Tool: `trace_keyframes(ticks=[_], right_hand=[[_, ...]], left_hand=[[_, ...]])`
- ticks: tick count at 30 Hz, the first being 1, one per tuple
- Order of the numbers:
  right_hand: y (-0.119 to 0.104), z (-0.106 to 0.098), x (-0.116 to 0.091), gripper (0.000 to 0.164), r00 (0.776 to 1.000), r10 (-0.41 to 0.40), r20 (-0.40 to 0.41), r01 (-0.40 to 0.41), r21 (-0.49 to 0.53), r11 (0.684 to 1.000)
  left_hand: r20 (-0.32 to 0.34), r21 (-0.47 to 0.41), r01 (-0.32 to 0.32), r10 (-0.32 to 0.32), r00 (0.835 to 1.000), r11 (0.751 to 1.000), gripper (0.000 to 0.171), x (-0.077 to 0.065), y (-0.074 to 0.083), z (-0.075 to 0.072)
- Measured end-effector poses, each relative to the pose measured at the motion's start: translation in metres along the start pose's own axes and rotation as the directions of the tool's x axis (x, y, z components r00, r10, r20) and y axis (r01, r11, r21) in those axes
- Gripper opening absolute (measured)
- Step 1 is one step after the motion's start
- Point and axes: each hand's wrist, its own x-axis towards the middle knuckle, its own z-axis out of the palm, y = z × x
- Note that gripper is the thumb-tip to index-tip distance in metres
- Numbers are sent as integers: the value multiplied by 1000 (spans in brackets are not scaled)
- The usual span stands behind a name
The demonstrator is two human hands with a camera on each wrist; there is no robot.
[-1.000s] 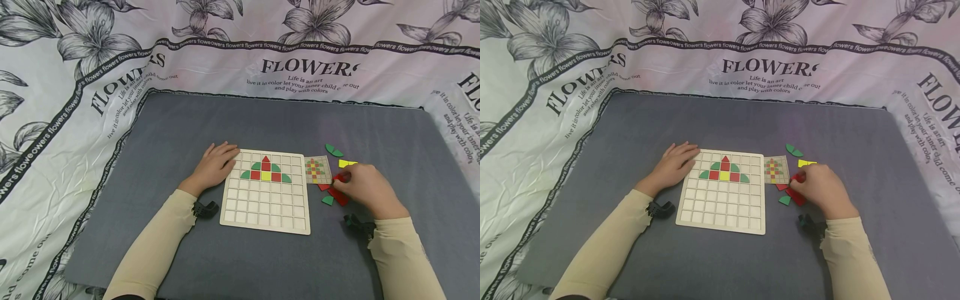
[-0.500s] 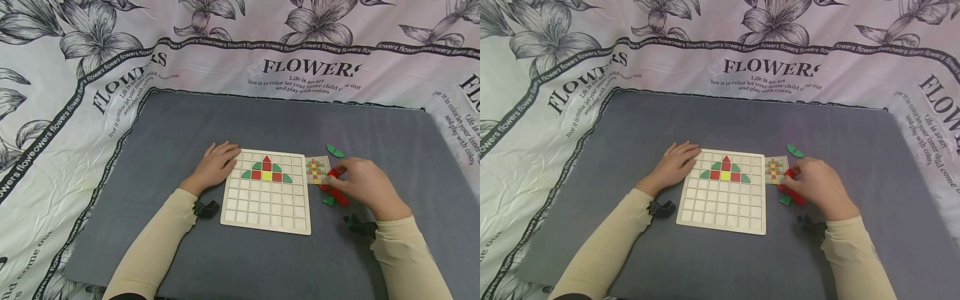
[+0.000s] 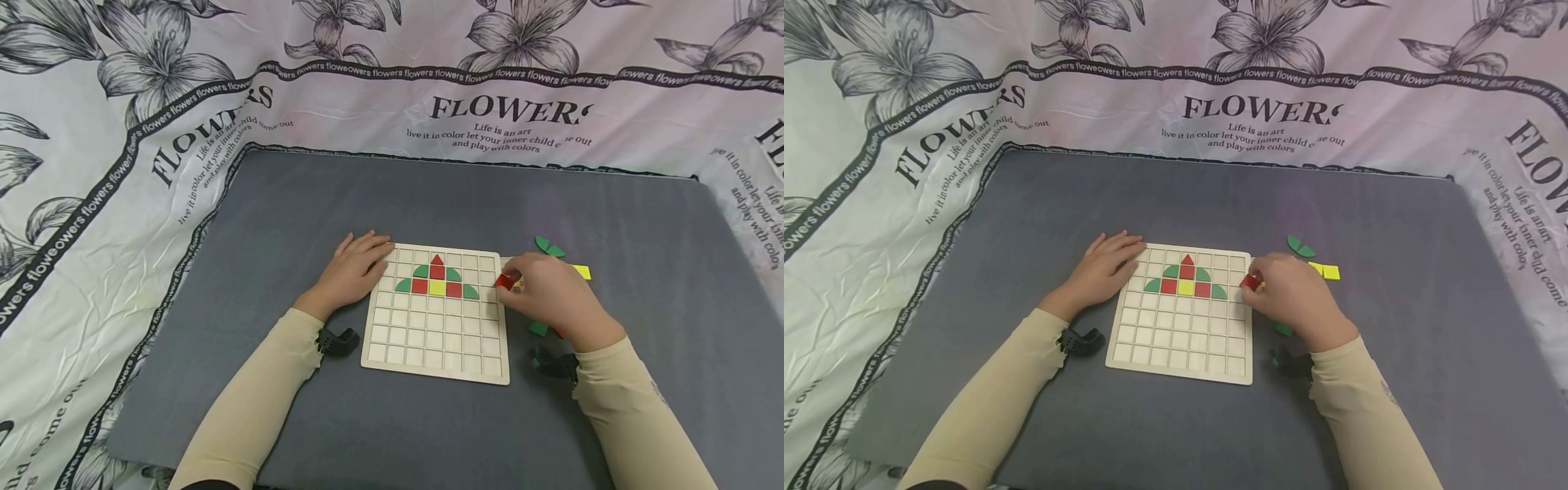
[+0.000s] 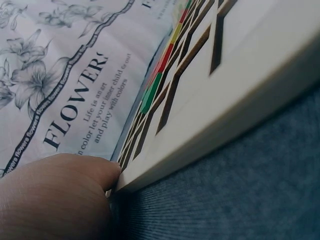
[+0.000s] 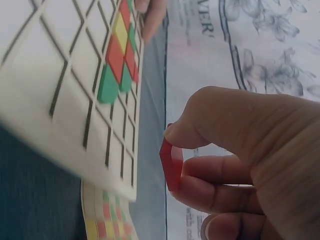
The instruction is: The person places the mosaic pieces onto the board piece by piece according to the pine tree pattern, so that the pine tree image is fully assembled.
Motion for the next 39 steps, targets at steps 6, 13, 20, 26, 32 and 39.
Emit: trace_keyframes(ticks=[6,13,20,26,32,39], right_hand=[[-13,7,7,18,998,-66,-5,66,-23,998],[-19,16,13,13,992,-123,-7,123,-59,991],[-29,25,19,18,987,-157,17,158,-75,985],[-37,33,23,17,979,-200,26,202,-103,974],[-45,40,25,10,976,-218,26,219,-85,972],[-57,48,26,11,972,-224,62,228,-62,972]], left_hand=[[1,-3,0,0,1000,1000,47,0,0,0],[-13,-3,0,0,1000,1000,47,0,-1,0],[-13,0,-4,4,1000,1000,47,-1,-1,0],[-9,-2,2,-2,1000,1000,47,-1,-1,2],[-7,-1,4,-4,1000,1000,47,-1,-1,1],[-5,0,4,-4,1000,1000,47,-1,-1,1]])
